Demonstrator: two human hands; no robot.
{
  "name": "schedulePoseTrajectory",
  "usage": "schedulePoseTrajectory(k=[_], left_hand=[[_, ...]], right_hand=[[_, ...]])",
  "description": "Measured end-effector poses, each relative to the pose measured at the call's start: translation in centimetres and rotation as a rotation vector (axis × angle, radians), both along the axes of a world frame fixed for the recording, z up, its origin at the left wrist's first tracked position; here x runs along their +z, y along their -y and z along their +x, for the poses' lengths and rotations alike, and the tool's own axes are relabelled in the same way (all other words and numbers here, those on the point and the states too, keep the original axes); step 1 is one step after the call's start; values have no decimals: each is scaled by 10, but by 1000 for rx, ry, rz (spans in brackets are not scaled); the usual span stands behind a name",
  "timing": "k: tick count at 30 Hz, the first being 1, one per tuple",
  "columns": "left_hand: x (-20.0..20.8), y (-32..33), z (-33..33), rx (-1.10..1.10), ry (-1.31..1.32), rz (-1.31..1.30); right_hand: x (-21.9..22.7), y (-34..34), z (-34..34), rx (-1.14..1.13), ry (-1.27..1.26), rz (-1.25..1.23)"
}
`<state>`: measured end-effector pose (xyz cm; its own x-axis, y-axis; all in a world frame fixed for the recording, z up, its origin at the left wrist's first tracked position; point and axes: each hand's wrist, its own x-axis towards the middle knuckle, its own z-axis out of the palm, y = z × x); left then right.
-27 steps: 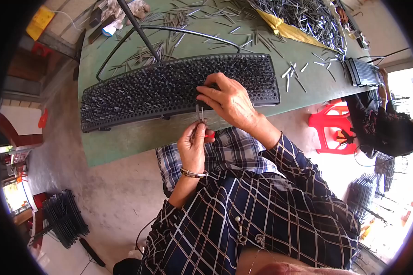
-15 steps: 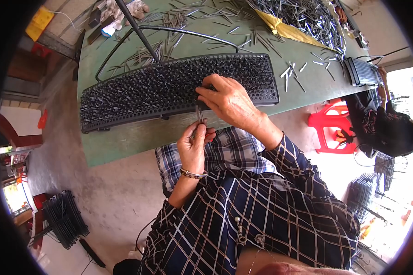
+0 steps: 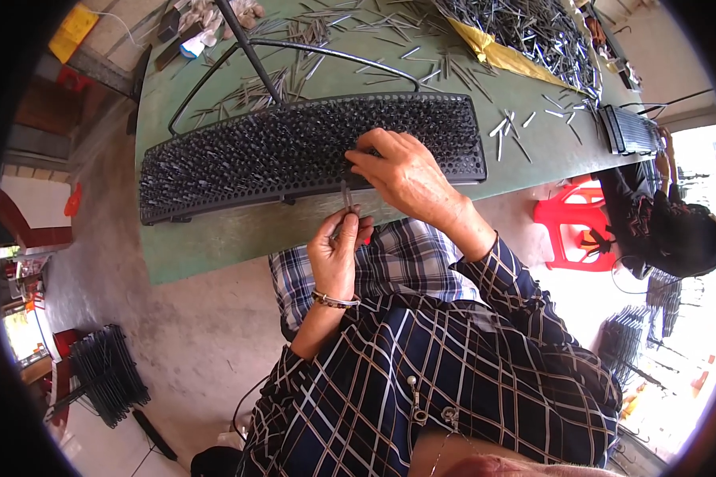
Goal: Inserting small metal pins into the holes of a perforated metal grate.
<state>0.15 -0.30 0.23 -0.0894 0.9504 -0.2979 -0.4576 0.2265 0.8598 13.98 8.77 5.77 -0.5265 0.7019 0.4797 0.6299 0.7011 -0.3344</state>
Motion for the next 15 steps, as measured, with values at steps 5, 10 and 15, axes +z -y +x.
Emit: schedulePoseTrajectory(k=[5,10,15], left_hand=[[-1,0,-1,-14,-10,18],[-1,0,-2,-18,-22,15],[-3,1,-4,-28,-27,4]], right_hand=[[0,-1,-1,-37,10,-3],[2,-2,2,-18,-2,2],[9,-5,3,11,55,-20]])
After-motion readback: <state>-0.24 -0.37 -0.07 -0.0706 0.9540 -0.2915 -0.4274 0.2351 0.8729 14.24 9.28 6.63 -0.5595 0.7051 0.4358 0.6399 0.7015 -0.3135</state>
